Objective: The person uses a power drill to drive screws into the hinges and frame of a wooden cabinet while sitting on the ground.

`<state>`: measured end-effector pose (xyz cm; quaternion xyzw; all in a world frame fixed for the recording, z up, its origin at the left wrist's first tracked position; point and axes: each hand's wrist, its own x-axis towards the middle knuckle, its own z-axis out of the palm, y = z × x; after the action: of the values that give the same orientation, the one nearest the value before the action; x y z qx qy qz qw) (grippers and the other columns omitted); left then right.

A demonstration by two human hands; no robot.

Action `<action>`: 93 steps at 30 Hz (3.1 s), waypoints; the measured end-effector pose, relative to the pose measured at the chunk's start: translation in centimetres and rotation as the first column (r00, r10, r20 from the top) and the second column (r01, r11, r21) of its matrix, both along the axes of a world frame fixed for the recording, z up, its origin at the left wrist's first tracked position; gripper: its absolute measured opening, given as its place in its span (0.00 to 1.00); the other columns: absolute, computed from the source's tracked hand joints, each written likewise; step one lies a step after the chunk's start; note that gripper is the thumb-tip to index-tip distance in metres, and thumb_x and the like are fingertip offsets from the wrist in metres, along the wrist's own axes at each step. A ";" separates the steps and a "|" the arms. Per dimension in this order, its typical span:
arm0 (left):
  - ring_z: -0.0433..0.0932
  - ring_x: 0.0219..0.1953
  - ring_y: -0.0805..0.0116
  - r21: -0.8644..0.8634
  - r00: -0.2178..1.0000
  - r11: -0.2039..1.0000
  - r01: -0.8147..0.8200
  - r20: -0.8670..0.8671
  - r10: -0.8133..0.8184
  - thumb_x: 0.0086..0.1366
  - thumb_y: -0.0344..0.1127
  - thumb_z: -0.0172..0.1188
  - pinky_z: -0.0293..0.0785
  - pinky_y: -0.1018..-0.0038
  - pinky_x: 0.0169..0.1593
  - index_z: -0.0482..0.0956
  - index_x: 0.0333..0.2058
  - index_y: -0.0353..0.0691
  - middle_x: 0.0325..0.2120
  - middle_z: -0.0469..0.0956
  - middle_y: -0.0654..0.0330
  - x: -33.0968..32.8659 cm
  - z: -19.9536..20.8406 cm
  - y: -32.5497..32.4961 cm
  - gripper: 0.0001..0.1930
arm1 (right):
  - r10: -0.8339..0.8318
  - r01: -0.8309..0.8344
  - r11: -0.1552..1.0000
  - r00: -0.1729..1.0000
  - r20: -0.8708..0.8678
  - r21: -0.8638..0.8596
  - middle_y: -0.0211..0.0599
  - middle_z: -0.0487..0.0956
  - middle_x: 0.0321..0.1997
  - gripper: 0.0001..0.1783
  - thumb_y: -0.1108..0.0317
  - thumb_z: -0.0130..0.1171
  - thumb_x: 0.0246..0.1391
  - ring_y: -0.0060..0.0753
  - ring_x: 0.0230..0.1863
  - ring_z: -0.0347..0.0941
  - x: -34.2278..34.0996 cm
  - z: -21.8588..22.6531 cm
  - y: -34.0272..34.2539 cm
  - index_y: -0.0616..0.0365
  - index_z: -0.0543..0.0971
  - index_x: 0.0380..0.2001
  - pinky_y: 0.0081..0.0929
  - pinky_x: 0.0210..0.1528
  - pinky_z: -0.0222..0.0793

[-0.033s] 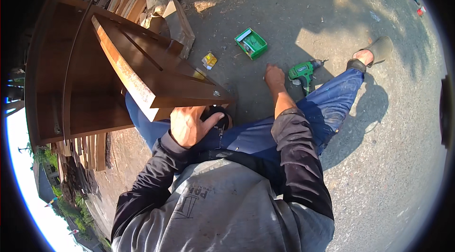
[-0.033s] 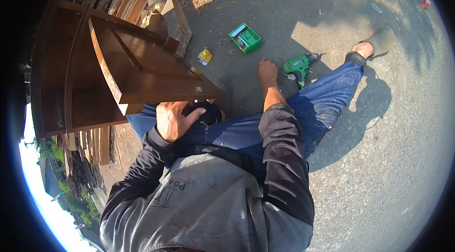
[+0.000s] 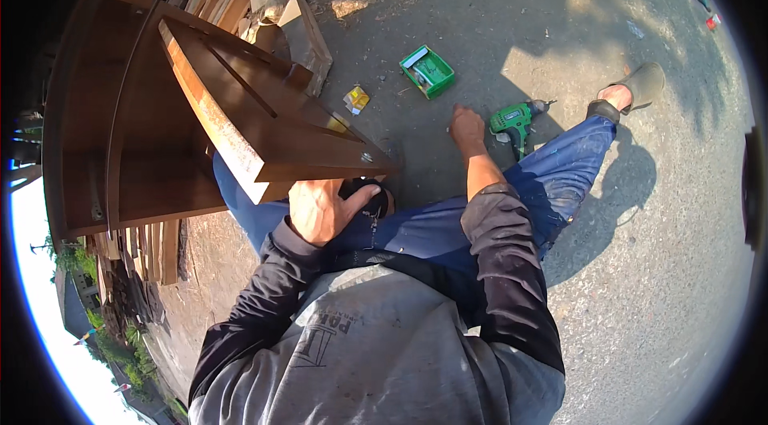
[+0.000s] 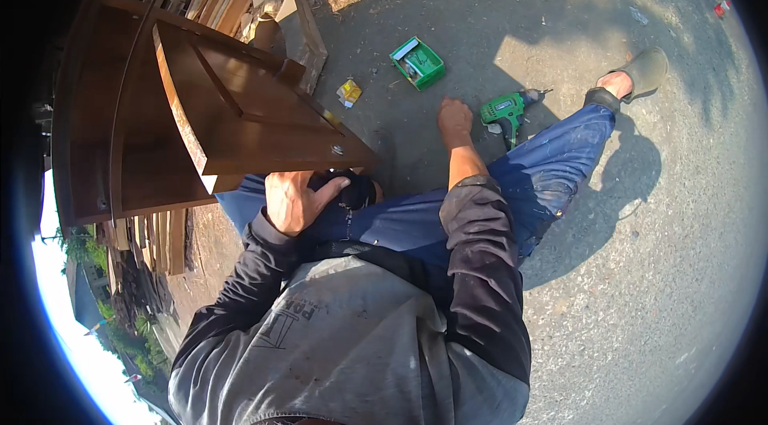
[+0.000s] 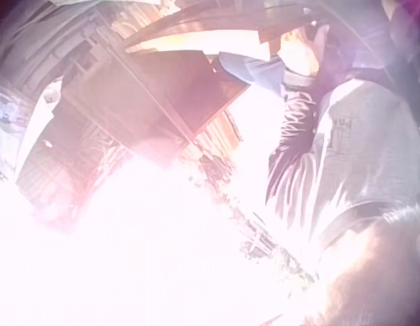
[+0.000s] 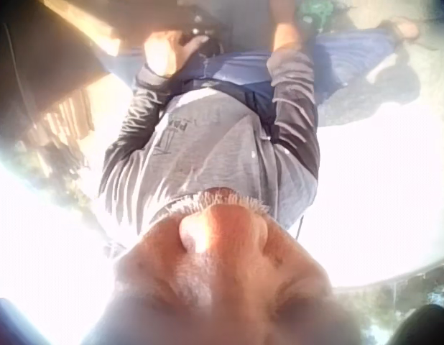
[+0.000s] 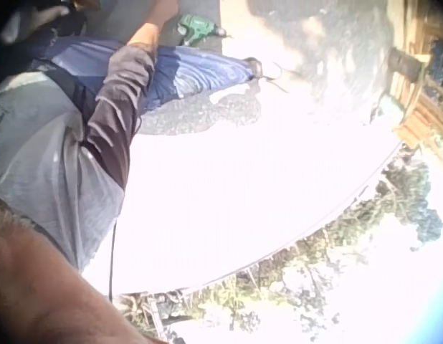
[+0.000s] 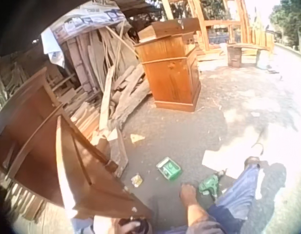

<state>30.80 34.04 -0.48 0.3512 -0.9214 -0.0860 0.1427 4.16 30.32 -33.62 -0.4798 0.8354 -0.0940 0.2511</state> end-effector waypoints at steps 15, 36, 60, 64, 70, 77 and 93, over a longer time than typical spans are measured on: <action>0.81 0.43 0.52 0.016 0.989 0.994 -0.111 -0.101 0.112 0.55 0.40 0.75 0.76 0.59 0.48 0.85 0.41 0.46 0.42 0.82 0.56 3.5 -2.9 1.3 0.16 | 0.709 -0.397 0.629 0.646 0.283 -0.668 0.40 0.78 0.41 0.08 0.69 0.60 0.59 0.49 0.46 0.77 5.4 25.6 4.7 0.57 0.81 0.41 0.42 0.48 0.71; 0.82 0.40 0.57 0.122 1.000 0.992 -0.027 0.001 0.028 0.63 0.43 0.68 0.78 0.63 0.44 0.86 0.45 0.45 0.40 0.83 0.57 4.3 -2.6 0.5 0.14 | 0.731 -0.465 0.680 0.363 0.578 -0.567 0.43 0.84 0.34 0.09 0.69 0.63 0.58 0.42 0.38 0.82 7.1 25.8 1.8 0.61 0.87 0.38 0.35 0.43 0.75; 0.81 0.41 0.56 0.153 1.000 0.988 -0.018 0.026 0.015 0.63 0.42 0.68 0.77 0.62 0.46 0.84 0.47 0.46 0.41 0.82 0.56 3.0 -4.2 0.9 0.15 | 0.160 0.097 0.979 0.196 0.967 -0.181 0.39 0.85 0.30 0.11 0.70 0.68 0.57 0.22 0.25 0.80 9.0 26.0 4.7 0.68 0.85 0.38 0.23 0.29 0.75; 0.81 0.42 0.56 0.151 1.000 0.988 -0.019 0.006 0.019 0.63 0.42 0.68 0.77 0.62 0.46 0.84 0.47 0.46 0.41 0.82 0.56 3.3 -4.2 1.2 0.15 | 0.174 0.076 0.976 0.298 0.939 -0.205 0.35 0.83 0.29 0.09 0.72 0.65 0.60 0.17 0.28 0.78 9.7 26.9 4.6 0.68 0.85 0.40 0.19 0.28 0.72; 0.81 0.42 0.56 0.148 1.000 0.989 -0.015 0.004 0.015 0.63 0.42 0.67 0.77 0.62 0.46 0.84 0.48 0.46 0.41 0.82 0.56 3.4 -4.3 1.5 0.16 | 0.188 -0.021 0.981 0.308 0.933 -0.191 0.35 0.83 0.28 0.10 0.71 0.66 0.59 0.18 0.27 0.77 9.5 27.5 3.8 0.69 0.85 0.39 0.19 0.28 0.71; 0.81 0.42 0.56 0.166 1.000 0.986 -0.011 0.010 0.009 0.63 0.42 0.67 0.77 0.62 0.46 0.84 0.48 0.46 0.42 0.82 0.56 3.7 -4.2 1.6 0.16 | 0.196 -0.100 0.980 0.325 0.925 -0.173 0.41 0.83 0.26 0.11 0.68 0.64 0.58 0.26 0.26 0.79 8.4 27.0 4.0 0.69 0.84 0.34 0.26 0.30 0.73; 0.81 0.43 0.56 0.238 0.999 0.971 -0.007 0.044 -0.004 0.63 0.42 0.67 0.77 0.61 0.47 0.84 0.49 0.46 0.42 0.82 0.55 4.2 -3.7 1.4 0.16 | 0.578 -0.296 0.816 0.455 0.678 -0.496 0.52 0.82 0.28 0.14 0.62 0.59 0.59 0.53 0.31 0.80 8.0 26.0 2.5 0.65 0.83 0.33 0.44 0.39 0.74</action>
<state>34.96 35.49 -4.18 0.3682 -0.9071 -0.1881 0.0790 12.19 32.82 -7.66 -0.6165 0.4475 -0.3604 0.5383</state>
